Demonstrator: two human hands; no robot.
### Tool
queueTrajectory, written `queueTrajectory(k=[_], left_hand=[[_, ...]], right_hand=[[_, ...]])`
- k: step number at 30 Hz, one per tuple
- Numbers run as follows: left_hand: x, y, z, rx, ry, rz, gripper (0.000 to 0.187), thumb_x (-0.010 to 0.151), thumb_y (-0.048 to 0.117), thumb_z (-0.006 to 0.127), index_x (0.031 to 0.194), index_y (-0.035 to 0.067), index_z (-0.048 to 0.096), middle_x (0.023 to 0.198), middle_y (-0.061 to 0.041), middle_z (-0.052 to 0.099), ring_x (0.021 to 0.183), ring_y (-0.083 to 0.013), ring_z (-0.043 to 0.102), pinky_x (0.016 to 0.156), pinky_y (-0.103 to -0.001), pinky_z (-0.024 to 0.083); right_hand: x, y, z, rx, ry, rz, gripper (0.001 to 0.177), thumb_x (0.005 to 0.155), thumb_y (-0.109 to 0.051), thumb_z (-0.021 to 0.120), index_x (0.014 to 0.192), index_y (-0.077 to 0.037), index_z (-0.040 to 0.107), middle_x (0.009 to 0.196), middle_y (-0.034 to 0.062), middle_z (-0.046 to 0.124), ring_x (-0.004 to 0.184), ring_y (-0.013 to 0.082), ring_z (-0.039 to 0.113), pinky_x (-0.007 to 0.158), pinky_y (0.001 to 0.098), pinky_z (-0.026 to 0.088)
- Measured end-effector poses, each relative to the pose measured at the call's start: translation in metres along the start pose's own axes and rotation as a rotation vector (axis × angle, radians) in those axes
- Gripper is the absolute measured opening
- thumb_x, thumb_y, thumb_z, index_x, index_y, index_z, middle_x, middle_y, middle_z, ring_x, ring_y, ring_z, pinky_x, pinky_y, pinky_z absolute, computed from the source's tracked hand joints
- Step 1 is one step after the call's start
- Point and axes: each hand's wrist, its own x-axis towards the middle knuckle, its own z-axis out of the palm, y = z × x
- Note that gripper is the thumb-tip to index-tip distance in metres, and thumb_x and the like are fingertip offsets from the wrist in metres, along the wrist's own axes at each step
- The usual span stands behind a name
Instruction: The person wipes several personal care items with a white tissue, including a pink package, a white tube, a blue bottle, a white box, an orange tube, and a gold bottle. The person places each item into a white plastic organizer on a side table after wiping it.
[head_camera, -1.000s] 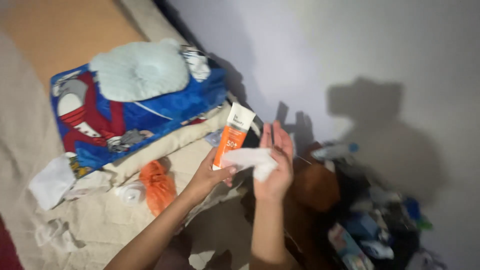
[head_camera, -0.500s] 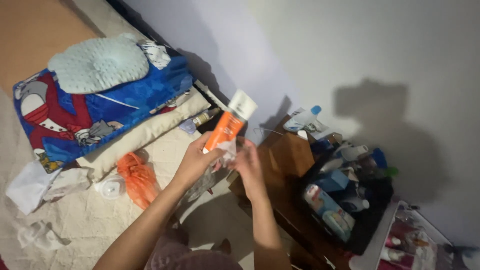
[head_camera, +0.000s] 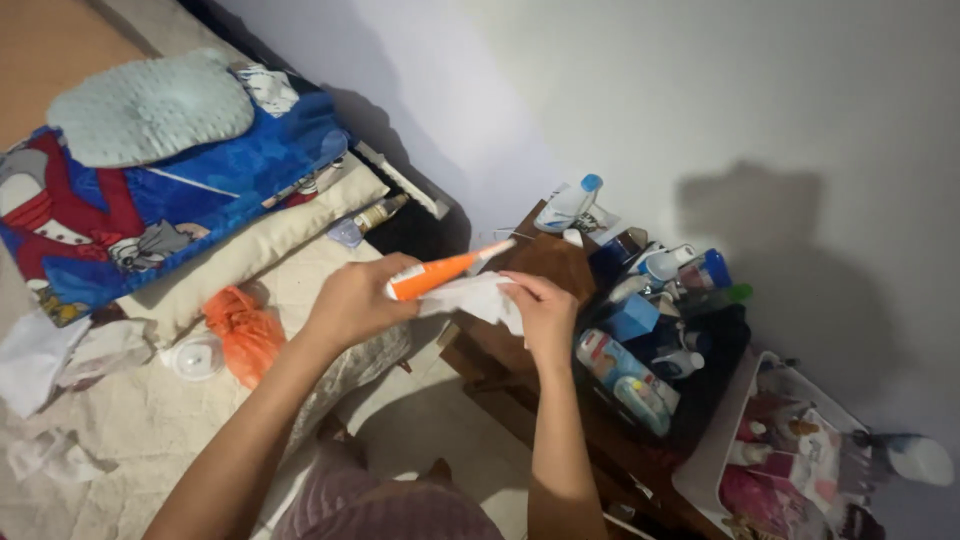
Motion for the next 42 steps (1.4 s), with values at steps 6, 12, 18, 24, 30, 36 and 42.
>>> queueTrajectory(k=[6, 12, 18, 24, 30, 36, 42], left_hand=[[-0.009, 0.011, 0.001, -0.228, -0.183, 0.057, 0.043, 0.069, 0.026, 0.078, 0.111, 0.013, 0.075, 0.086, -0.013, 0.079, 0.079, -0.0266, 0.078, 0.076, -0.036, 0.059], [0.029, -0.043, -0.015, -0.150, -0.181, 0.228, 0.045, 0.070, 0.022, 0.080, 0.112, 0.008, 0.073, 0.096, -0.011, 0.079, 0.087, -0.0205, 0.076, 0.084, -0.033, 0.057], [0.048, -0.055, -0.026, -0.168, -0.277, 0.132, 0.045, 0.073, 0.028, 0.077, 0.113, 0.006, 0.075, 0.100, -0.008, 0.078, 0.094, -0.0204, 0.074, 0.089, -0.034, 0.056], [0.053, -0.073, 0.037, -1.024, -0.508, -0.130, 0.043, 0.097, 0.042, 0.067, 0.109, 0.001, 0.073, 0.088, -0.007, 0.073, 0.071, -0.0148, 0.067, 0.063, -0.028, 0.056], [0.047, -0.032, 0.076, -1.175, -0.431, -0.103, 0.040, 0.103, 0.041, 0.057, 0.109, 0.004, 0.070, 0.080, -0.005, 0.069, 0.065, -0.0093, 0.064, 0.053, -0.023, 0.049], [0.035, 0.035, 0.108, -0.849, -0.287, -0.116, 0.043, 0.104, 0.044, 0.048, 0.109, 0.004, 0.064, 0.073, -0.008, 0.065, 0.055, -0.0190, 0.053, 0.050, -0.031, 0.043], [0.024, 0.078, 0.145, -0.742, 0.283, 0.042, 0.051, 0.112, 0.040, 0.031, 0.131, -0.002, 0.051, 0.119, -0.021, 0.064, 0.110, -0.0322, 0.063, 0.098, -0.041, 0.047]], right_hand=[[0.009, 0.030, -0.009, -0.079, -0.134, 0.006, 0.013, 0.080, -0.008, 0.084, 0.090, 0.000, 0.081, 0.080, 0.0075, 0.079, 0.067, 0.0100, 0.067, 0.063, 0.0265, 0.052], [0.034, 0.041, -0.037, -0.179, -0.400, -0.119, 0.019, 0.076, -0.014, 0.084, 0.094, -0.007, 0.082, 0.083, 0.0050, 0.076, 0.069, 0.0118, 0.068, 0.063, 0.0274, 0.052], [0.059, 0.027, -0.011, -0.442, 0.037, -0.450, 0.017, 0.076, -0.011, 0.084, 0.093, -0.010, 0.086, 0.091, 0.0120, 0.072, 0.077, 0.0206, 0.064, 0.067, 0.0359, 0.052], [0.056, 0.061, 0.075, 1.237, -0.202, 0.143, 0.050, 0.101, -0.021, 0.064, 0.144, 0.001, 0.053, 0.144, 0.0139, 0.060, 0.130, 0.0259, 0.062, 0.112, 0.0422, 0.052], [0.025, -0.041, 0.044, 1.736, -0.346, 0.079, 0.070, 0.094, -0.044, 0.058, 0.148, -0.003, 0.039, 0.145, 0.0142, 0.055, 0.130, 0.0318, 0.056, 0.109, 0.0496, 0.048], [0.060, 0.069, 0.030, 1.226, -0.113, 0.194, 0.051, 0.110, -0.030, 0.067, 0.143, 0.005, 0.051, 0.125, 0.0156, 0.061, 0.114, 0.0277, 0.060, 0.096, 0.0423, 0.051], [0.011, 0.002, 0.015, 1.031, 0.213, 0.173, 0.045, 0.099, -0.030, 0.065, 0.134, -0.003, 0.059, 0.122, 0.0073, 0.066, 0.110, 0.0168, 0.065, 0.095, 0.0332, 0.053]])
